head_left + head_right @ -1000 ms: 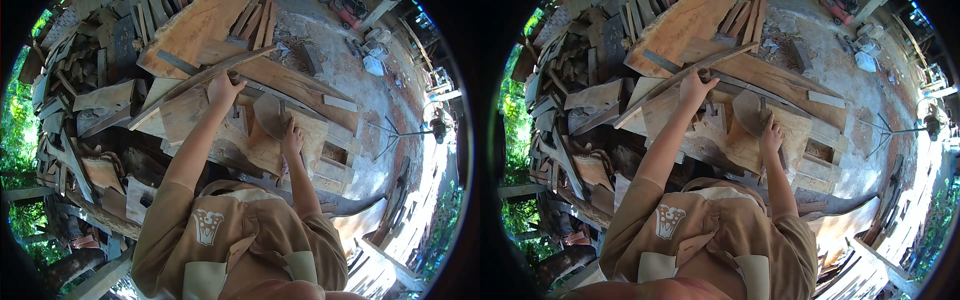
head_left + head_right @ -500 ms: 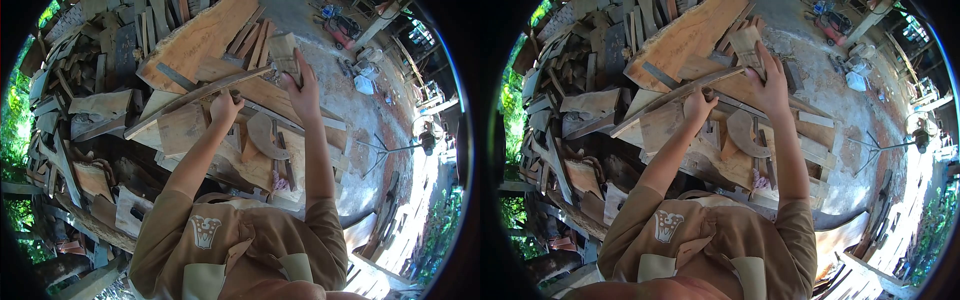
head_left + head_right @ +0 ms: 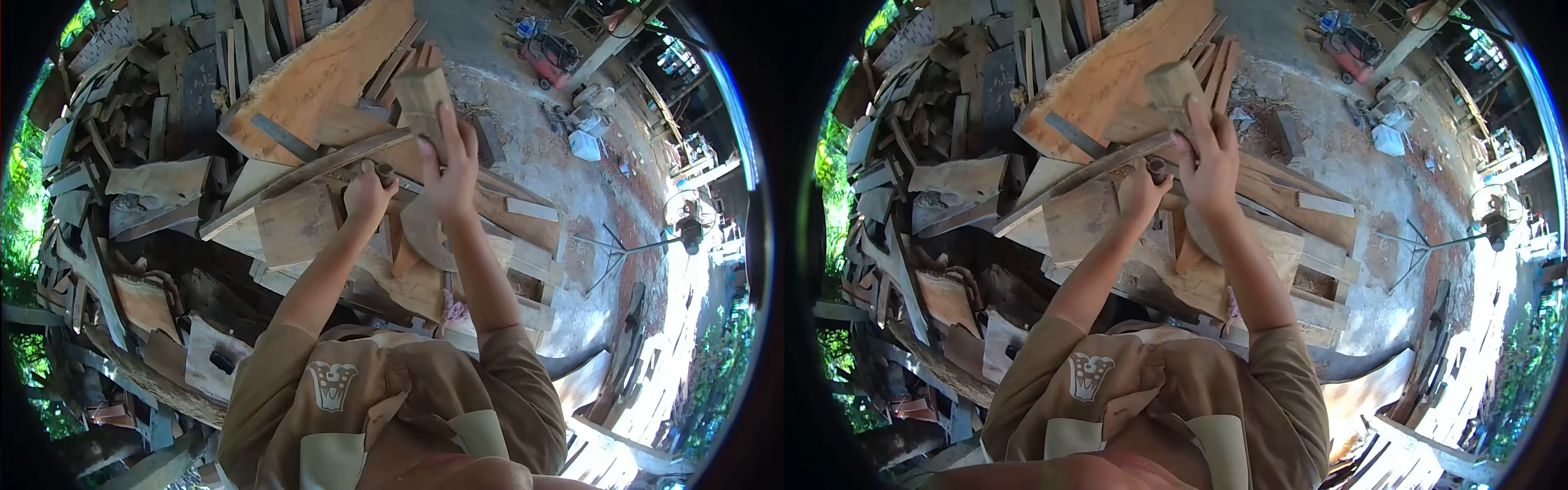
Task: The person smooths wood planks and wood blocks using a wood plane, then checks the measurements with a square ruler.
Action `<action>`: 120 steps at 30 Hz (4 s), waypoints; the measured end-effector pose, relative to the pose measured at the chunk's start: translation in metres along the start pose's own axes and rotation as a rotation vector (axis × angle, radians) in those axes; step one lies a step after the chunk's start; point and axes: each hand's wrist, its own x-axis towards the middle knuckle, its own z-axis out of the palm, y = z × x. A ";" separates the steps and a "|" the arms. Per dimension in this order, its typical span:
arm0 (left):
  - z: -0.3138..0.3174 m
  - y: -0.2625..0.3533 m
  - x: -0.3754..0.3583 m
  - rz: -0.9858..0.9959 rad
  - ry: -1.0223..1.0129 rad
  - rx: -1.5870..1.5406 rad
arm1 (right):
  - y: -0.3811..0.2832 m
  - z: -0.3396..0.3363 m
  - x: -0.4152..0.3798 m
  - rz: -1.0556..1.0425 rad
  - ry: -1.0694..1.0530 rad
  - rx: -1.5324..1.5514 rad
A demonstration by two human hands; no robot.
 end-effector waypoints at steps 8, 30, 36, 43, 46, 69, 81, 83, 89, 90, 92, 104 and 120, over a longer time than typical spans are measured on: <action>0.009 -0.016 -0.002 0.095 0.134 -0.047 | 0.011 -0.006 -0.031 0.261 -0.344 -0.074; 0.022 -0.022 -0.010 0.184 0.203 -0.332 | 0.097 -0.022 -0.185 0.713 -0.465 -0.378; 0.024 -0.026 -0.005 0.040 -0.190 -0.910 | 0.132 -0.027 -0.253 0.794 -0.562 -0.689; 0.023 -0.025 0.003 -0.029 -0.286 -1.023 | 0.131 -0.026 -0.256 0.779 -0.532 -0.712; 0.022 -0.026 0.002 -0.035 -0.295 -1.022 | 0.132 -0.026 -0.260 0.758 -0.521 -0.704; 0.033 -0.028 0.011 0.020 -0.276 -0.994 | 0.133 -0.026 -0.258 0.784 -0.554 -0.734; 0.040 -0.032 0.015 0.038 -0.271 -0.983 | 0.132 -0.027 -0.255 0.739 -0.548 -0.739; 0.041 -0.031 0.014 0.043 -0.267 -0.985 | 0.129 -0.028 -0.251 0.786 -0.567 -0.717; 0.044 -0.032 0.011 0.052 -0.262 -0.966 | 0.132 -0.029 -0.248 0.783 -0.595 -0.723; 0.045 -0.033 0.010 0.041 -0.250 -0.977 | 0.132 -0.030 -0.246 0.779 -0.593 -0.725; 0.047 -0.036 0.011 0.050 -0.276 -0.976 | 0.128 -0.032 -0.236 0.885 -0.652 -0.695; 0.049 -0.037 0.007 0.041 -0.304 -0.968 | 0.071 -0.043 -0.064 0.433 -0.290 -0.081; 0.058 -0.030 0.003 0.040 -0.245 -0.883 | 0.007 -0.003 -0.013 0.008 -0.275 -0.117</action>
